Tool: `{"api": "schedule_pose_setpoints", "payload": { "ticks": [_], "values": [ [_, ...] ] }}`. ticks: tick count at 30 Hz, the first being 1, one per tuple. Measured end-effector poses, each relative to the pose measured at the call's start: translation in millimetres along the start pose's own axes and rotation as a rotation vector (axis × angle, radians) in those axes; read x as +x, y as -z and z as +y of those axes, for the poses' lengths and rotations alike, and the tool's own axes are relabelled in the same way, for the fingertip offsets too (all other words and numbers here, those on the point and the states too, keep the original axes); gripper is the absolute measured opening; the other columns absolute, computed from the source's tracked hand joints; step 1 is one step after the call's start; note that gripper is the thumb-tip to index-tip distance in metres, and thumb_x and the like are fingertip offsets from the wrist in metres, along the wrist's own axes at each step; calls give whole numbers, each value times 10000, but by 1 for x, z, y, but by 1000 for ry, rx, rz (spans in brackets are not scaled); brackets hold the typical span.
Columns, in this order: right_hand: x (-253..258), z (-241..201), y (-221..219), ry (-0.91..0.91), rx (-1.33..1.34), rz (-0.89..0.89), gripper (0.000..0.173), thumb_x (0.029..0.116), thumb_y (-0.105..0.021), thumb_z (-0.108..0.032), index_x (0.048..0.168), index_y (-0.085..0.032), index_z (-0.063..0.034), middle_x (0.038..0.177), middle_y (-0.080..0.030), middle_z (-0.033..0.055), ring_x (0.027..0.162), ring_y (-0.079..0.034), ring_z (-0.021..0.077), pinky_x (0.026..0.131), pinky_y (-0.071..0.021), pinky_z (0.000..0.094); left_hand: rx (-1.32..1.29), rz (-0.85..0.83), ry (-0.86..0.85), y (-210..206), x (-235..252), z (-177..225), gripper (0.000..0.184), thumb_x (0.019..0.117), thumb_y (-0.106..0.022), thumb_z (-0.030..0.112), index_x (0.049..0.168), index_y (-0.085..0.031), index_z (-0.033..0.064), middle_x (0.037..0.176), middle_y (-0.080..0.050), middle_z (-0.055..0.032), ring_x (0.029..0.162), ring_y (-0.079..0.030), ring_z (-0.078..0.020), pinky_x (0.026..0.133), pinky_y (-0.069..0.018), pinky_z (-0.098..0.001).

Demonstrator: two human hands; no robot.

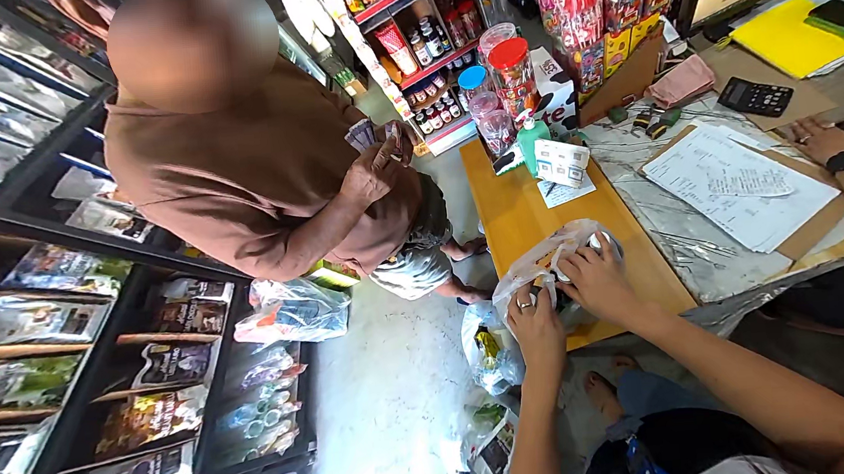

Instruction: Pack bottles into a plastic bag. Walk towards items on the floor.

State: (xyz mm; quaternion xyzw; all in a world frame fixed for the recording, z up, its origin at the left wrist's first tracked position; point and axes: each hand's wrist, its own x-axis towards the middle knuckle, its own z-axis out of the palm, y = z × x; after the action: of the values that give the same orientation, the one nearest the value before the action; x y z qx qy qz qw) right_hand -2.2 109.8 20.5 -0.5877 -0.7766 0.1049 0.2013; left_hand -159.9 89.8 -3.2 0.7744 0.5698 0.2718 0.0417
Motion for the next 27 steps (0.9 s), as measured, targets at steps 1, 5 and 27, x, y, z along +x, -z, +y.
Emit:
{"api": "schedule_pose_setpoints", "payload": {
  "ticks": [1, 5, 27],
  "values": [
    [0, 1, 0, 2, 0, 0, 388, 1038, -572, -304, 1259, -642, 7, 1259, -672, 212, 1281, -558, 488, 1161, -112, 774, 1, 5, -2, -1, 0, -1, 270, 884, -627, -13, 1102, -767, 65, 1331, -644, -197, 1207, -604, -458, 926, -493, -636],
    [2, 1, 3, -2, 16, -27, 394, 1039, -568, -313, 1260, -641, 5, 1256, -674, 212, 1282, -558, 483, 1166, -99, 769, -6, 10, -8, -2, 0, -2, 269, 884, -626, -19, 1099, -768, 58, 1324, -645, -209, 1201, -607, -461, 928, -489, -640],
    [0, 3, 1, -8, 40, -7, 414, 1036, -576, -323, 1279, -639, 6, 1259, -675, 211, 1280, -555, 487, 1169, -95, 764, -12, 11, 5, -2, -1, -2, 262, 896, -630, -9, 1102, -770, 71, 1325, -646, -194, 1205, -608, -446, 922, -502, -627]
  ]
}}
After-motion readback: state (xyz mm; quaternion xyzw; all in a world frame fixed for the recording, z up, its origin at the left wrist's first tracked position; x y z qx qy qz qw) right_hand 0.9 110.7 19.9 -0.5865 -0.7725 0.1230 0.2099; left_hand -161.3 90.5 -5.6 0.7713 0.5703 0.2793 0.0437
